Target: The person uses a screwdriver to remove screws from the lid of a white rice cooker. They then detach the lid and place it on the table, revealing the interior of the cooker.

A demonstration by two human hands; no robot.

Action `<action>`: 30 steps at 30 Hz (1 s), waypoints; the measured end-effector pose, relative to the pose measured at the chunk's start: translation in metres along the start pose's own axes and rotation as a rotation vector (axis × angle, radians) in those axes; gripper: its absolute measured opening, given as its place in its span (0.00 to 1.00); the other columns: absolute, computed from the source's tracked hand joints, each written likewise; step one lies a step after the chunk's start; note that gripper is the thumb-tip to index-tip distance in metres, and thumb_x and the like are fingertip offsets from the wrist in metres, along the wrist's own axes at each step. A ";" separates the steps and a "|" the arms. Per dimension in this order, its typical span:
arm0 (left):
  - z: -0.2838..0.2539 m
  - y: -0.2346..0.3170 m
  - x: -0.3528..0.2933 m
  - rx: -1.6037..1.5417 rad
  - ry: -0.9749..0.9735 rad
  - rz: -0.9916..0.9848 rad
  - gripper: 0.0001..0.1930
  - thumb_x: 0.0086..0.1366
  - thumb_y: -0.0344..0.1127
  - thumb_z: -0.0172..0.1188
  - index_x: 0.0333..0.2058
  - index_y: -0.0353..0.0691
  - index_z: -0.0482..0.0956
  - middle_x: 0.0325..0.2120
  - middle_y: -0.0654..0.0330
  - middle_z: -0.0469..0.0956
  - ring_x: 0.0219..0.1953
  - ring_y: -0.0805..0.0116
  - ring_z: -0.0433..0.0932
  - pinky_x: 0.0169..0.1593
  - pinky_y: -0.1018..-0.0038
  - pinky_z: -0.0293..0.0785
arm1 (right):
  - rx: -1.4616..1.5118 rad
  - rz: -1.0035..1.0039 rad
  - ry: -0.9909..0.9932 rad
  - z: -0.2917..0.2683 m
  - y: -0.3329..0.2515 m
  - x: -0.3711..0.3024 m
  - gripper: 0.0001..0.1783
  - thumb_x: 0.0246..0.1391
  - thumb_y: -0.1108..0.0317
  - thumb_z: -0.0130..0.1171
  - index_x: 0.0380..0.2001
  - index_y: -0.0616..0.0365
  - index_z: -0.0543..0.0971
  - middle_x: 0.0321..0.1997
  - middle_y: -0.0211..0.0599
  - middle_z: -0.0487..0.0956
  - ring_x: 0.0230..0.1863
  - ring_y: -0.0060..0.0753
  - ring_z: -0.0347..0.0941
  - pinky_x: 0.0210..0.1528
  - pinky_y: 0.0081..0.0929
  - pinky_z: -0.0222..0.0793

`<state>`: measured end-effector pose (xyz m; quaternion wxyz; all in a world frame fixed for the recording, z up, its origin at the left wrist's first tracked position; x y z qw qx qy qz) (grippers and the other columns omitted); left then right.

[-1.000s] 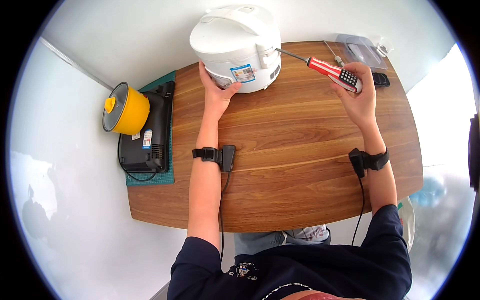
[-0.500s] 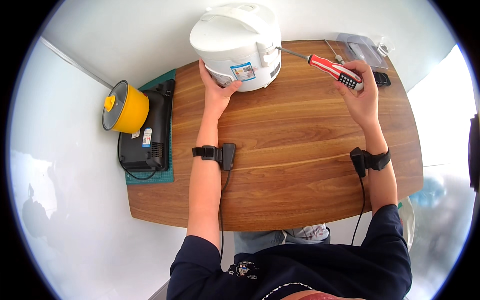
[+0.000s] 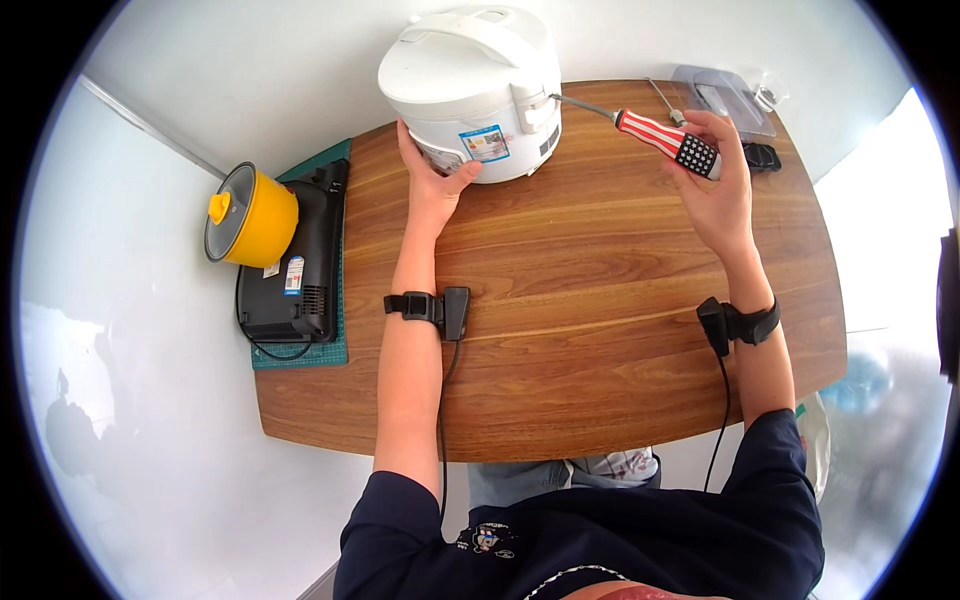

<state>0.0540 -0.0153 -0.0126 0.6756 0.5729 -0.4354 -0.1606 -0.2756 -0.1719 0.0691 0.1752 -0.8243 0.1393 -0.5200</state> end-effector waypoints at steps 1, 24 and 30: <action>-0.001 0.000 0.000 -0.001 -0.003 0.000 0.80 0.43 0.55 0.85 0.76 0.41 0.25 0.74 0.46 0.44 0.76 0.52 0.50 0.75 0.55 0.56 | -0.013 -0.006 0.004 0.001 0.000 0.000 0.25 0.61 0.69 0.69 0.59 0.58 0.74 0.43 0.37 0.79 0.34 0.31 0.76 0.38 0.29 0.75; -0.002 -0.003 0.001 0.010 -0.004 0.001 0.81 0.41 0.59 0.85 0.75 0.40 0.25 0.74 0.45 0.43 0.76 0.51 0.49 0.75 0.55 0.56 | 0.120 0.309 -0.123 -0.001 -0.010 -0.004 0.30 0.57 0.73 0.71 0.62 0.59 0.73 0.29 0.31 0.76 0.34 0.20 0.75 0.40 0.20 0.72; 0.000 -0.004 0.002 -0.010 -0.008 0.004 0.81 0.41 0.59 0.85 0.76 0.41 0.25 0.74 0.45 0.42 0.76 0.51 0.49 0.75 0.55 0.56 | 0.317 0.302 0.012 0.006 -0.010 -0.002 0.30 0.58 0.72 0.71 0.62 0.56 0.73 0.31 0.24 0.76 0.34 0.15 0.74 0.38 0.15 0.70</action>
Point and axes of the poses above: each hand's wrist, its own x-axis towards the middle knuckle, its own z-axis out of the palm, y = z × x, the point moved 1 cm from there along x, towards the middle knuckle
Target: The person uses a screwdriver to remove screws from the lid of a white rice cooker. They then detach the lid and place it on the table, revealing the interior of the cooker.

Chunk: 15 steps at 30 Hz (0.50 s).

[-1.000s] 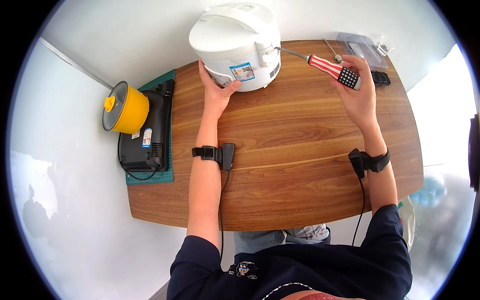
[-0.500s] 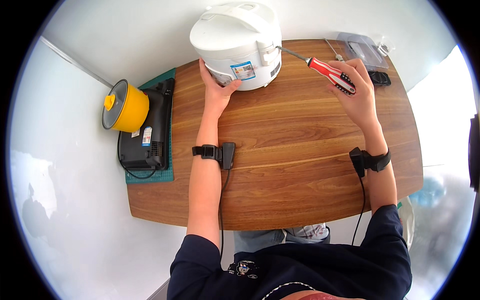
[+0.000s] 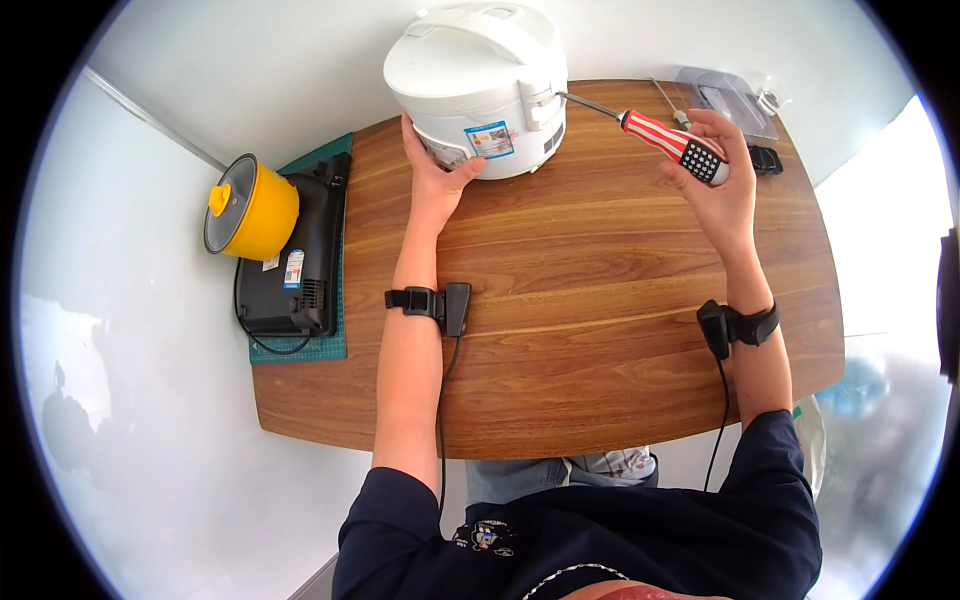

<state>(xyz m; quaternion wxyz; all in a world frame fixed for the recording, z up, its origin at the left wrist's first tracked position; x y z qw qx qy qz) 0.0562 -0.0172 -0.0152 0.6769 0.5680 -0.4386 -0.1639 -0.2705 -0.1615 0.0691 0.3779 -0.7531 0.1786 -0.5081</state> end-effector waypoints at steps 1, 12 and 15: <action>-0.001 -0.002 0.000 0.008 0.001 0.004 0.81 0.41 0.59 0.85 0.76 0.41 0.25 0.74 0.45 0.42 0.76 0.51 0.49 0.75 0.55 0.56 | 0.037 0.022 0.005 0.000 -0.001 0.000 0.29 0.59 0.72 0.71 0.62 0.55 0.73 0.32 0.23 0.76 0.35 0.16 0.74 0.37 0.14 0.70; -0.003 -0.004 0.001 0.007 -0.004 0.026 0.79 0.44 0.55 0.85 0.76 0.40 0.26 0.74 0.47 0.42 0.76 0.52 0.50 0.75 0.56 0.56 | 0.034 -0.035 -0.047 -0.005 0.000 0.003 0.26 0.71 0.58 0.59 0.67 0.54 0.71 0.39 0.29 0.77 0.32 0.16 0.74 0.34 0.14 0.69; 0.000 0.000 -0.001 -0.008 -0.012 0.010 0.79 0.45 0.55 0.85 0.76 0.41 0.26 0.74 0.46 0.43 0.76 0.52 0.50 0.76 0.56 0.56 | 0.163 0.114 -0.061 -0.009 0.002 0.003 0.28 0.68 0.61 0.63 0.67 0.56 0.71 0.39 0.29 0.77 0.31 0.16 0.74 0.33 0.14 0.68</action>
Point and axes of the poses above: each hand's wrist, its own x-axis towards the middle knuckle, its own z-axis out of the palm, y = z × x, the point moved 1 cm from there along x, towards the middle knuckle
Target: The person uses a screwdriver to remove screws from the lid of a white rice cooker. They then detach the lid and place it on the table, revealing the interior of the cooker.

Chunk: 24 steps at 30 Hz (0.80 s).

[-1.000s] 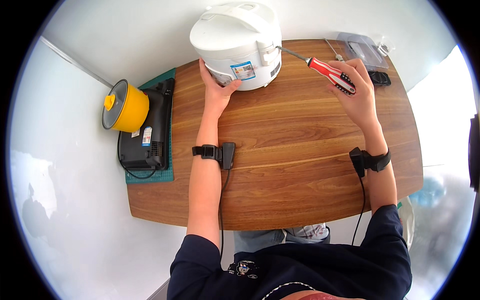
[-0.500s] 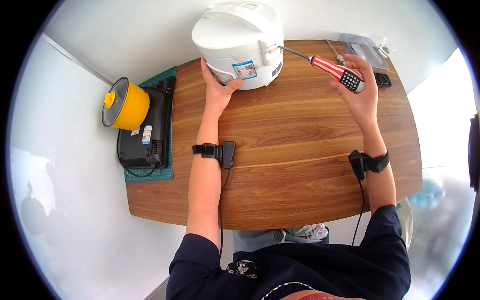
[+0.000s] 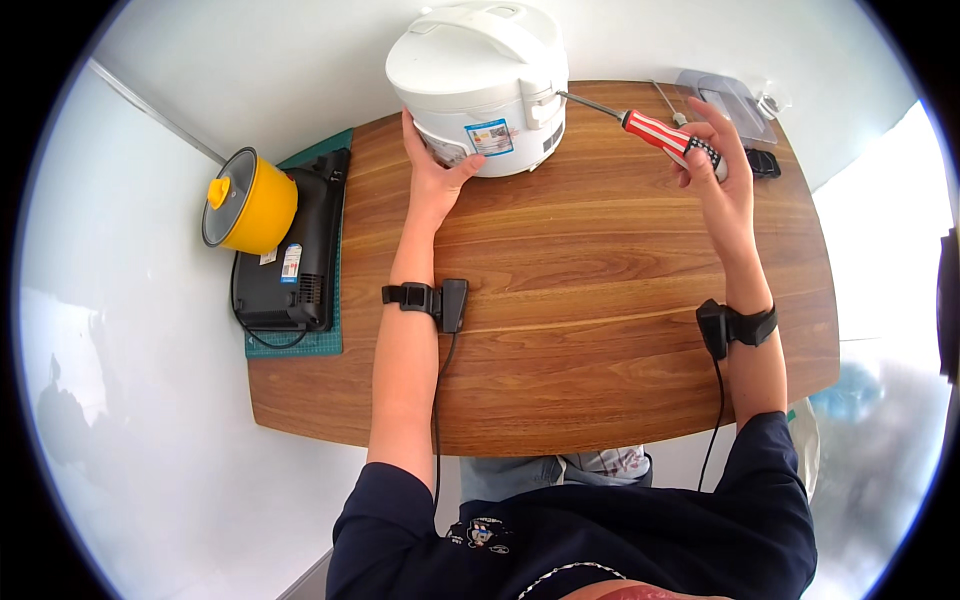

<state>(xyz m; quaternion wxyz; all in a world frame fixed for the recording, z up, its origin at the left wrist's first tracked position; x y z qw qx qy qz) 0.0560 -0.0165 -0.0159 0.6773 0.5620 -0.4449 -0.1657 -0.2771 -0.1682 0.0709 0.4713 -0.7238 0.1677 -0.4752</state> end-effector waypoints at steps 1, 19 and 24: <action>-0.001 0.000 -0.001 -0.003 0.003 -0.001 0.79 0.45 0.55 0.85 0.76 0.41 0.26 0.74 0.46 0.43 0.76 0.52 0.50 0.76 0.56 0.56 | 0.057 0.092 -0.014 -0.001 0.000 0.000 0.29 0.66 0.63 0.65 0.67 0.56 0.71 0.39 0.29 0.77 0.32 0.15 0.74 0.32 0.14 0.68; -0.002 -0.001 -0.001 -0.010 0.019 -0.019 0.78 0.44 0.52 0.86 0.76 0.43 0.27 0.75 0.48 0.43 0.76 0.52 0.50 0.76 0.55 0.56 | 0.012 0.203 0.023 -0.001 -0.008 -0.004 0.26 0.65 0.66 0.65 0.64 0.56 0.73 0.41 0.33 0.80 0.26 0.14 0.72 0.25 0.14 0.68; -0.001 -0.001 -0.001 -0.026 0.014 -0.008 0.78 0.44 0.52 0.86 0.76 0.42 0.27 0.75 0.48 0.43 0.76 0.52 0.49 0.76 0.56 0.56 | 0.018 -0.002 0.085 0.009 -0.007 -0.004 0.22 0.68 0.62 0.62 0.62 0.56 0.75 0.32 0.29 0.80 0.23 0.13 0.70 0.23 0.13 0.65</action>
Point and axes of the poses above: each hand's wrist, its own x-axis towards the middle knuckle, its own z-axis out of the palm, y = z × x, the point moved 1 cm from there along x, towards the middle knuckle
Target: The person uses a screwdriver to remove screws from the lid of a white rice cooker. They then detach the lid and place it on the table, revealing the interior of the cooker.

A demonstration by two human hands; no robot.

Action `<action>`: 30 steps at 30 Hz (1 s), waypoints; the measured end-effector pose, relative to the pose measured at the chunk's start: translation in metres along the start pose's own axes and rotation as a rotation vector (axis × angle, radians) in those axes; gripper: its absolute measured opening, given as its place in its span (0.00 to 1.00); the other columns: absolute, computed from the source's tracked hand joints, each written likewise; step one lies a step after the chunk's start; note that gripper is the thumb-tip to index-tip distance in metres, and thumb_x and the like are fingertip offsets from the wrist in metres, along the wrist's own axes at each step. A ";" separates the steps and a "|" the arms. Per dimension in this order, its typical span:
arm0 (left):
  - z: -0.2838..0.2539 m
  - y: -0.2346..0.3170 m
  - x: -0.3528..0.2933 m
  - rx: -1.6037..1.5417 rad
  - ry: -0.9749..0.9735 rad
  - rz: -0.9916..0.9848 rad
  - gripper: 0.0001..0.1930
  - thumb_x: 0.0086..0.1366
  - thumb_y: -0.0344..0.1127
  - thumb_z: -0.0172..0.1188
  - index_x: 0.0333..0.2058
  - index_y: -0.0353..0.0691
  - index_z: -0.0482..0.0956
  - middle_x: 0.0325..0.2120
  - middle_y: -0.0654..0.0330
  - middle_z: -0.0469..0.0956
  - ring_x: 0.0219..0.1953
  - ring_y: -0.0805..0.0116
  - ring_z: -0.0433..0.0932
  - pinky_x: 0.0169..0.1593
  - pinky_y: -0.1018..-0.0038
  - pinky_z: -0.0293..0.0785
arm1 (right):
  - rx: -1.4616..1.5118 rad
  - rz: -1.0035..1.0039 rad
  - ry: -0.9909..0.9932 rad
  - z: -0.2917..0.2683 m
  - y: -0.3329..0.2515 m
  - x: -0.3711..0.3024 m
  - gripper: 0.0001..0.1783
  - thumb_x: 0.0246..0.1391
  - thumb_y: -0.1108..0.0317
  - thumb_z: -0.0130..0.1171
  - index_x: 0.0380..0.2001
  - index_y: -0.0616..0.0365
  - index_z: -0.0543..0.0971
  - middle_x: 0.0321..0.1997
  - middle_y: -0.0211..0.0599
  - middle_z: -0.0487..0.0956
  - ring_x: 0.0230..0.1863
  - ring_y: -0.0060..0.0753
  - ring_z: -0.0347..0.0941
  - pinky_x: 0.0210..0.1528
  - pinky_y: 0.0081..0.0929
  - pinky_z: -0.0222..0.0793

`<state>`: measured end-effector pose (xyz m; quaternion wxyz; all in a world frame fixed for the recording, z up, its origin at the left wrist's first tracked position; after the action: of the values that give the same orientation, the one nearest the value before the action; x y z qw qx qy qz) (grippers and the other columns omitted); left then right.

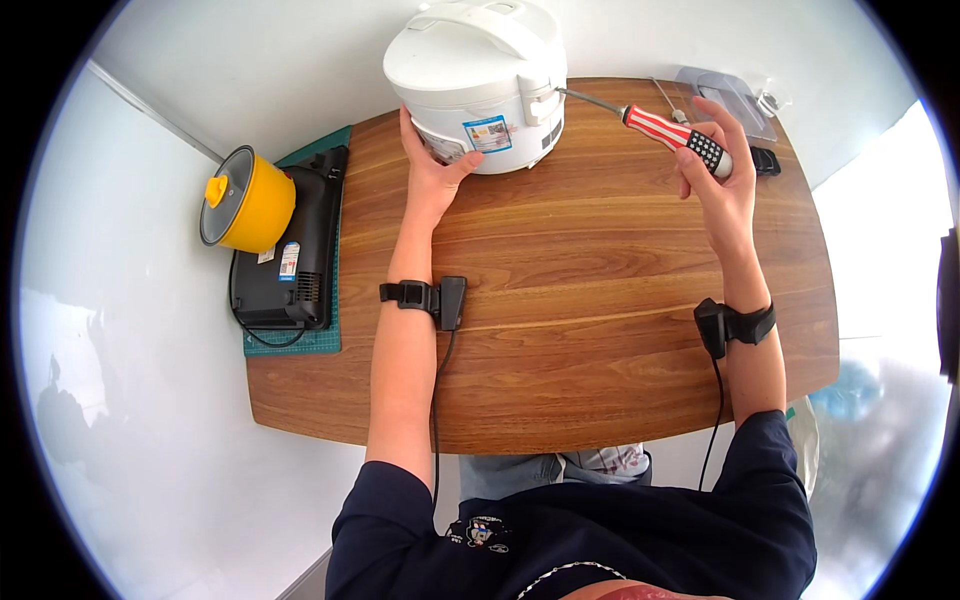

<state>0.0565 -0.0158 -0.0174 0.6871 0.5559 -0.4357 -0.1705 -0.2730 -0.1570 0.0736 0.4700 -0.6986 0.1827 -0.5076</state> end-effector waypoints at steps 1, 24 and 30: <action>-0.001 0.000 0.000 0.004 0.001 -0.003 0.78 0.44 0.52 0.86 0.76 0.42 0.27 0.75 0.48 0.43 0.76 0.52 0.50 0.76 0.56 0.56 | 0.000 0.026 -0.007 0.000 -0.003 0.000 0.22 0.68 0.62 0.62 0.61 0.57 0.75 0.32 0.29 0.80 0.23 0.13 0.70 0.23 0.13 0.65; 0.000 0.002 -0.001 0.008 0.011 -0.014 0.78 0.44 0.52 0.86 0.76 0.41 0.27 0.74 0.48 0.41 0.76 0.53 0.50 0.76 0.57 0.57 | -0.089 0.059 0.021 0.003 0.004 -0.003 0.17 0.61 0.72 0.68 0.52 0.62 0.81 0.38 0.27 0.81 0.31 0.14 0.75 0.33 0.15 0.72; 0.000 0.000 0.000 -0.009 0.010 0.008 0.79 0.43 0.54 0.86 0.76 0.40 0.27 0.74 0.47 0.41 0.76 0.53 0.49 0.76 0.57 0.56 | -0.205 -0.067 0.041 0.004 0.009 -0.004 0.13 0.57 0.78 0.67 0.46 0.63 0.82 0.40 0.27 0.80 0.34 0.14 0.74 0.38 0.15 0.71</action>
<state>0.0570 -0.0159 -0.0174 0.6924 0.5517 -0.4338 -0.1672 -0.2690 -0.1571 0.0638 0.3748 -0.7383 0.2197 -0.5158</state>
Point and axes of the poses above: each hand's wrist, its own x-axis towards the middle knuckle, its own z-axis out of the palm, y = z × x, the point moved 1 cm from there along x, towards the middle knuckle
